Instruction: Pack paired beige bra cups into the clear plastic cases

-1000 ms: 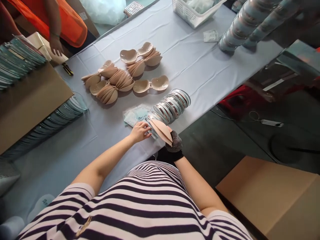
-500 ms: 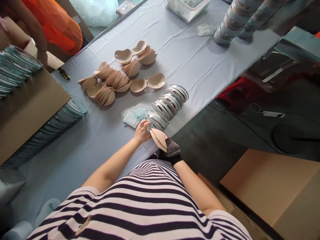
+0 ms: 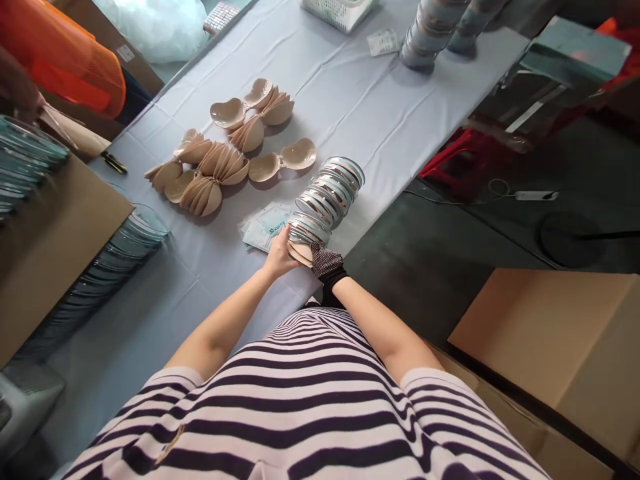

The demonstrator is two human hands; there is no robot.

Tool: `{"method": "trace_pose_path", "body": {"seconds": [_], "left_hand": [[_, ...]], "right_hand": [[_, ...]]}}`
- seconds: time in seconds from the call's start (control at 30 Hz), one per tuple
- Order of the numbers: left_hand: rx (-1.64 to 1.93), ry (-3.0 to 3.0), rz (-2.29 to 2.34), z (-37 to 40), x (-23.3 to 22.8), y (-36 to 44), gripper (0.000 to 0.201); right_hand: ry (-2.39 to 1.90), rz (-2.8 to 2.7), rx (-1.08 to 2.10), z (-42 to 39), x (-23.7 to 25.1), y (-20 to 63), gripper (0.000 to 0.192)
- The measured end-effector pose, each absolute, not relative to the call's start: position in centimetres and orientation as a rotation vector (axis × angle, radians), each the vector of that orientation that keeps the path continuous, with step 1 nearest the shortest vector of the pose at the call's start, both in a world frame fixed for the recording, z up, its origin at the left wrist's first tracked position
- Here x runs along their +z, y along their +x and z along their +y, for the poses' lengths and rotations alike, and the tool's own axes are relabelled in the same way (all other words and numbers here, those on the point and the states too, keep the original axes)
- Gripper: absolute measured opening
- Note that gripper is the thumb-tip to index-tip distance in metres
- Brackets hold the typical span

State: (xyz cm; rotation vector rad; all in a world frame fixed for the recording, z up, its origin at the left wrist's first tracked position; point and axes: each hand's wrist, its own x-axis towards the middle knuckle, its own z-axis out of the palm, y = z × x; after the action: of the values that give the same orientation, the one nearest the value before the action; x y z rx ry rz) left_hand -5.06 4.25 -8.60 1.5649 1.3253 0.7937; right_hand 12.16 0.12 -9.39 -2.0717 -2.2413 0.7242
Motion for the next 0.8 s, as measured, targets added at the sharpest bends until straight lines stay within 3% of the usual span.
{"method": "trace_pose_path", "body": {"seconds": [0.23, 0.5, 0.8], "left_hand": [[0.718, 1.713, 1.314, 4.1, -9.3, -5.2, 0.111], [0.633, 1.900, 1.348, 3.5, -9.0, -4.5, 0.080], [0.228, 2.377, 1.565, 3.1, -9.8, -4.5, 0.075]], "right_hand": [[-1.950, -2.269, 0.702, -1.4, -9.3, 14.1, 0.033], [-2.043, -2.167, 0.816, 0.0, -12.2, 12.7, 0.032], [-2.053, -1.414, 0.956, -1.1, -15.0, 11.6, 0.021]]}}
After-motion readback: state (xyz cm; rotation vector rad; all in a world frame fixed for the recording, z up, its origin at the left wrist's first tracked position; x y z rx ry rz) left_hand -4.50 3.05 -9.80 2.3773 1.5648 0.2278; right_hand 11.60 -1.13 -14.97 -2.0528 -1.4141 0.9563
